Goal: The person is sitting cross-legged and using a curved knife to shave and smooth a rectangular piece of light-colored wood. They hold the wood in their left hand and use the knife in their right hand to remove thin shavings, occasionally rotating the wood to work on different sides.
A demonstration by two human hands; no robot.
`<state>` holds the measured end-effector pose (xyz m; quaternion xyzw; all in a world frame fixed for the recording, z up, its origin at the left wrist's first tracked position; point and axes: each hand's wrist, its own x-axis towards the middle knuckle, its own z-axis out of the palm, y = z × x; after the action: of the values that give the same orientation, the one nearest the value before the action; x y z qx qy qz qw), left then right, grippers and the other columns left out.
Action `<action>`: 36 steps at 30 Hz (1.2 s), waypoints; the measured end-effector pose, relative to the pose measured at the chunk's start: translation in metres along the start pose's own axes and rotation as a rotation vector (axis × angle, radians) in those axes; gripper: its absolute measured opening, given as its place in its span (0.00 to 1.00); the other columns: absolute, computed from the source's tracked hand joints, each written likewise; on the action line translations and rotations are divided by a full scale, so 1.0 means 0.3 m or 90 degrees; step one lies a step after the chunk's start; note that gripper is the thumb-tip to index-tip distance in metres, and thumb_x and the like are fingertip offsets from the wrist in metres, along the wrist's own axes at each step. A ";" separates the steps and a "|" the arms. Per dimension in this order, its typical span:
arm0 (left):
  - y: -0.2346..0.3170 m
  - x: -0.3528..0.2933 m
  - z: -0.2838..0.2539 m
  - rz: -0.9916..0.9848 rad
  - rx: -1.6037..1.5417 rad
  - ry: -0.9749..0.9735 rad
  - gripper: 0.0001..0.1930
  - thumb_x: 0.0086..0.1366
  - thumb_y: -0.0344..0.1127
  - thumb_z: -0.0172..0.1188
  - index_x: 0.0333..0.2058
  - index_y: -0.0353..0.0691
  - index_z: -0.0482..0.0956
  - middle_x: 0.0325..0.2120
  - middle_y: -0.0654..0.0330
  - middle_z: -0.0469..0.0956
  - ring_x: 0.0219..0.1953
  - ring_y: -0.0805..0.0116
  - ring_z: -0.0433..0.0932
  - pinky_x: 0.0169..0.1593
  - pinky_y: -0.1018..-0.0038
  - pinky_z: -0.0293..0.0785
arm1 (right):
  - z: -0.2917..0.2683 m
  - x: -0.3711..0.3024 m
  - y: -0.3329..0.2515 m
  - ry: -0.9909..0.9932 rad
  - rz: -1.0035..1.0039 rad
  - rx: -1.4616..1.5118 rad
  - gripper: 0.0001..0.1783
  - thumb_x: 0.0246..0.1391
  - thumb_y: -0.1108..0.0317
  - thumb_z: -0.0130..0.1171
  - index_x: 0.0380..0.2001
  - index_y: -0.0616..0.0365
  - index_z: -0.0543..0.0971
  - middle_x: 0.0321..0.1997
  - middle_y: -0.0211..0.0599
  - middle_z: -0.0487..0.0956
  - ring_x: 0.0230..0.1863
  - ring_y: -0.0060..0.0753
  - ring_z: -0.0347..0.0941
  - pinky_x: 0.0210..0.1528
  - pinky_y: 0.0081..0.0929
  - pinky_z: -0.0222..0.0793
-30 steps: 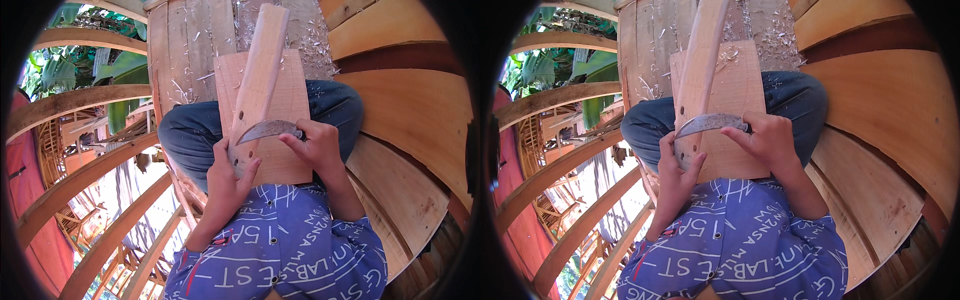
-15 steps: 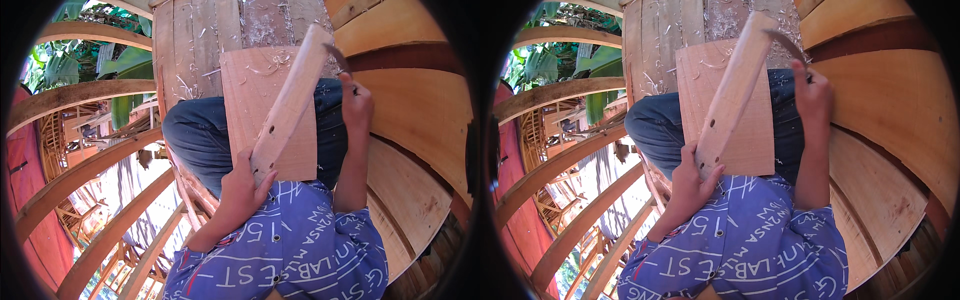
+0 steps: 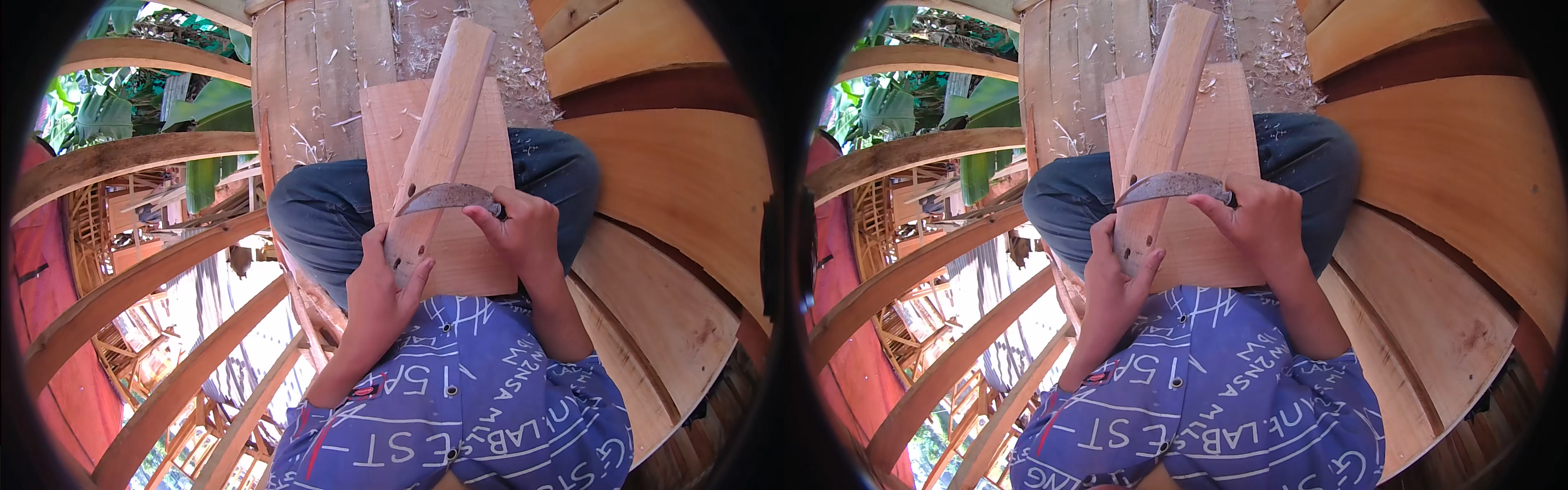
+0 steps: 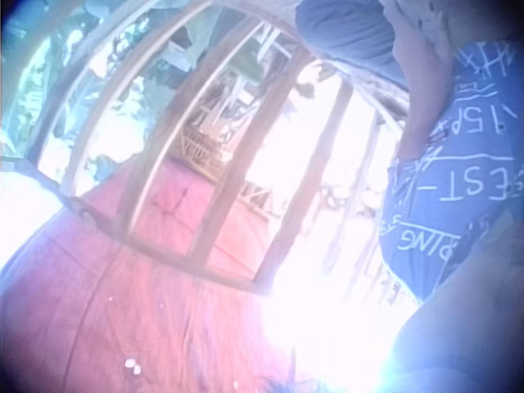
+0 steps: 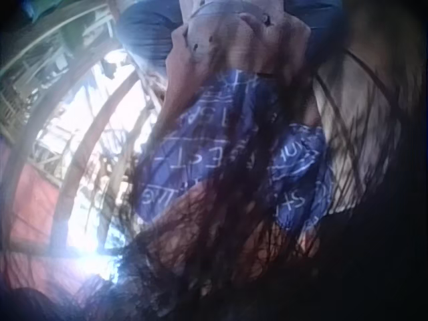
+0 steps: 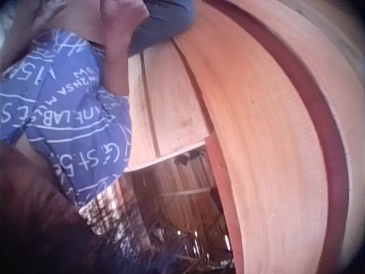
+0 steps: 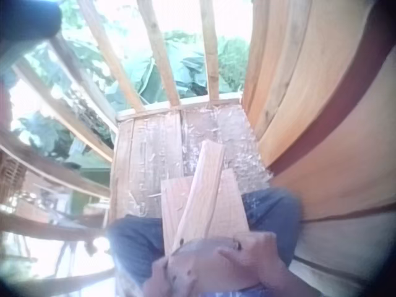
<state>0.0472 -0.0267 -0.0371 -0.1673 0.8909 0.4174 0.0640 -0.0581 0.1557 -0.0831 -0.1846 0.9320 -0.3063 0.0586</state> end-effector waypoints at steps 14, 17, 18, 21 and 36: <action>-0.041 -0.075 0.026 -0.063 -0.018 -0.076 0.30 0.59 0.41 0.64 0.53 0.33 0.61 0.30 0.40 0.78 0.29 0.42 0.80 0.33 0.61 0.76 | -0.173 0.162 0.249 0.153 0.245 -0.045 0.33 0.53 0.36 0.56 0.25 0.60 0.80 0.20 0.54 0.75 0.27 0.60 0.74 0.28 0.43 0.68; -0.103 -0.016 0.021 -0.045 -0.206 -0.028 0.26 0.60 0.38 0.63 0.52 0.32 0.62 0.34 0.44 0.78 0.36 0.56 0.80 0.42 0.68 0.74 | -0.103 0.083 0.134 0.061 0.084 -0.011 0.31 0.52 0.37 0.59 0.23 0.59 0.79 0.18 0.49 0.75 0.25 0.56 0.75 0.26 0.41 0.68; -0.111 0.002 0.023 -0.035 -0.266 -0.011 0.26 0.61 0.37 0.63 0.51 0.32 0.62 0.36 0.45 0.78 0.38 0.59 0.80 0.44 0.70 0.73 | -0.083 0.054 0.079 0.023 0.042 0.015 0.30 0.51 0.38 0.61 0.21 0.59 0.79 0.17 0.46 0.75 0.24 0.54 0.75 0.24 0.40 0.68; -0.057 0.029 -0.001 -0.043 -0.303 -0.052 0.25 0.61 0.36 0.62 0.52 0.32 0.62 0.39 0.46 0.77 0.45 0.64 0.76 0.50 0.72 0.69 | -0.020 0.006 0.010 -0.008 -0.031 0.071 0.30 0.49 0.39 0.62 0.19 0.58 0.75 0.15 0.44 0.72 0.20 0.50 0.73 0.21 0.36 0.65; -0.025 0.014 -0.002 -0.015 -0.230 -0.114 0.26 0.61 0.39 0.62 0.52 0.31 0.62 0.38 0.42 0.77 0.41 0.57 0.78 0.47 0.68 0.71 | -0.041 0.141 0.135 0.164 0.039 -0.004 0.34 0.50 0.35 0.59 0.16 0.59 0.72 0.13 0.40 0.70 0.17 0.45 0.70 0.20 0.34 0.61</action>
<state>0.0460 -0.0328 -0.0431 -0.1489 0.7901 0.5830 0.1170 -0.1123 0.1766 -0.0971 -0.1151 0.9380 -0.3225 -0.0528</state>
